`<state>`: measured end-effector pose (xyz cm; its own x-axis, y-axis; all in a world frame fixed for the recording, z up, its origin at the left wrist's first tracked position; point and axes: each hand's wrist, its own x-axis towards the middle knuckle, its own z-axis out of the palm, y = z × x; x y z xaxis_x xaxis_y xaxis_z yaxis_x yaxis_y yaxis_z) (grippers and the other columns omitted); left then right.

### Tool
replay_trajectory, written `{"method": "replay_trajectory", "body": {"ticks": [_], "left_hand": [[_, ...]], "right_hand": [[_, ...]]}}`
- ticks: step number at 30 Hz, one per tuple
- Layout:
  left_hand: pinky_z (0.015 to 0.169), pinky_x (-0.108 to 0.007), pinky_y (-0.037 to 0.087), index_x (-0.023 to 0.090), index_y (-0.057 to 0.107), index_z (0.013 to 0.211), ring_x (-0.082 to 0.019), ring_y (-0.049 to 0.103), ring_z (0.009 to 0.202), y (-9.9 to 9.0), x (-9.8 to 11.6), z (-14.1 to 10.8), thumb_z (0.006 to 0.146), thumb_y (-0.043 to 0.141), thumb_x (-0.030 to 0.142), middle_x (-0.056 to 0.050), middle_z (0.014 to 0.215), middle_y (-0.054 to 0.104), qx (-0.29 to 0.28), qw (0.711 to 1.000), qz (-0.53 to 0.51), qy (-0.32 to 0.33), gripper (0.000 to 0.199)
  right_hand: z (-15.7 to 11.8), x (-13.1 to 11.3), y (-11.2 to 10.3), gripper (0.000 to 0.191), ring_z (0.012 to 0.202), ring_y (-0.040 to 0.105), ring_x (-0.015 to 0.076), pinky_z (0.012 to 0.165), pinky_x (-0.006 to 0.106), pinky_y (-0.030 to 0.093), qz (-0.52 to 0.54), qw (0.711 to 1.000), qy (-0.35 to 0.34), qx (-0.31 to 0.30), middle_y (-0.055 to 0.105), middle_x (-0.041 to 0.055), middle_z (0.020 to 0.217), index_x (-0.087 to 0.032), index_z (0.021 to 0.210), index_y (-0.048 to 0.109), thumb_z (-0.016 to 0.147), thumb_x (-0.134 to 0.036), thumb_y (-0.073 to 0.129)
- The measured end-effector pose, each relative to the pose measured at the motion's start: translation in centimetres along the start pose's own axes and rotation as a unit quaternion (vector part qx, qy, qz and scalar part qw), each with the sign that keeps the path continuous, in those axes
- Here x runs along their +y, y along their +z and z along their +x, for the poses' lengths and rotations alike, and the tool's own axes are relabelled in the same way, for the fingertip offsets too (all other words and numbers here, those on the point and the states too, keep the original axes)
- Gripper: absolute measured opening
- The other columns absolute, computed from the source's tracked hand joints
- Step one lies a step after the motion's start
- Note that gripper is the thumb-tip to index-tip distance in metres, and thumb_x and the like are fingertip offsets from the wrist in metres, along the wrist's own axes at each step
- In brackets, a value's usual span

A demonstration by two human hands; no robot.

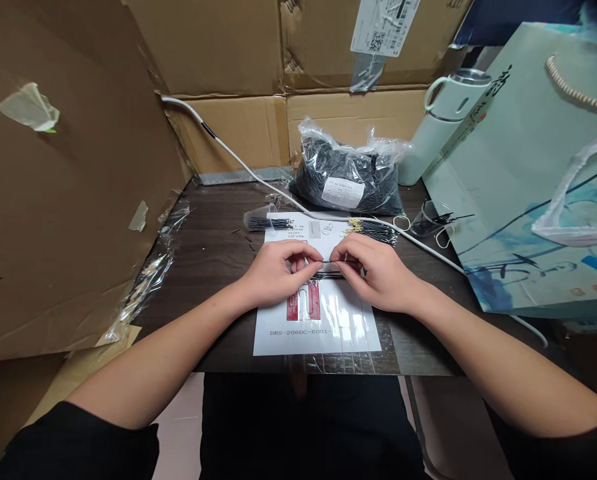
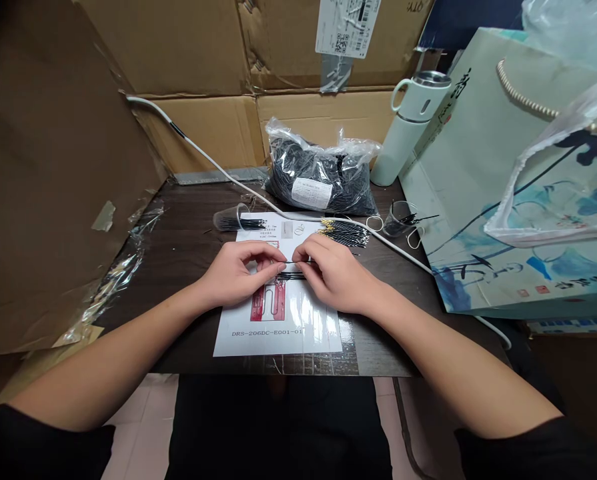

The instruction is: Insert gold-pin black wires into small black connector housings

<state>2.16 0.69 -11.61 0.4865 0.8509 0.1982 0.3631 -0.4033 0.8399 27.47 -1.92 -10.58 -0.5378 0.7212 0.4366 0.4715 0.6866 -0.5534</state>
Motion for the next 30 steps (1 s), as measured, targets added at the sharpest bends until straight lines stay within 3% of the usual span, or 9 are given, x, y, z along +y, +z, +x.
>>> {"method": "replay_trajectory", "body": {"ticks": [30], "left_hand": [[0.066,-0.029,0.049,0.018,0.083,0.098,-0.014,0.061,0.067,0.01,0.03,0.06,0.093,0.081,0.029,-0.002,0.077,0.072,0.005,1.000,-0.003,0.023,0.012]], "right_hand": [[-0.18,0.30,0.29,0.008,0.081,0.060,0.0200,0.072,0.035,0.049,0.018,1.000,0.000,0.004,0.066,0.0058,0.094,-0.021,0.104,0.064,0.106,-0.016,0.059]]}}
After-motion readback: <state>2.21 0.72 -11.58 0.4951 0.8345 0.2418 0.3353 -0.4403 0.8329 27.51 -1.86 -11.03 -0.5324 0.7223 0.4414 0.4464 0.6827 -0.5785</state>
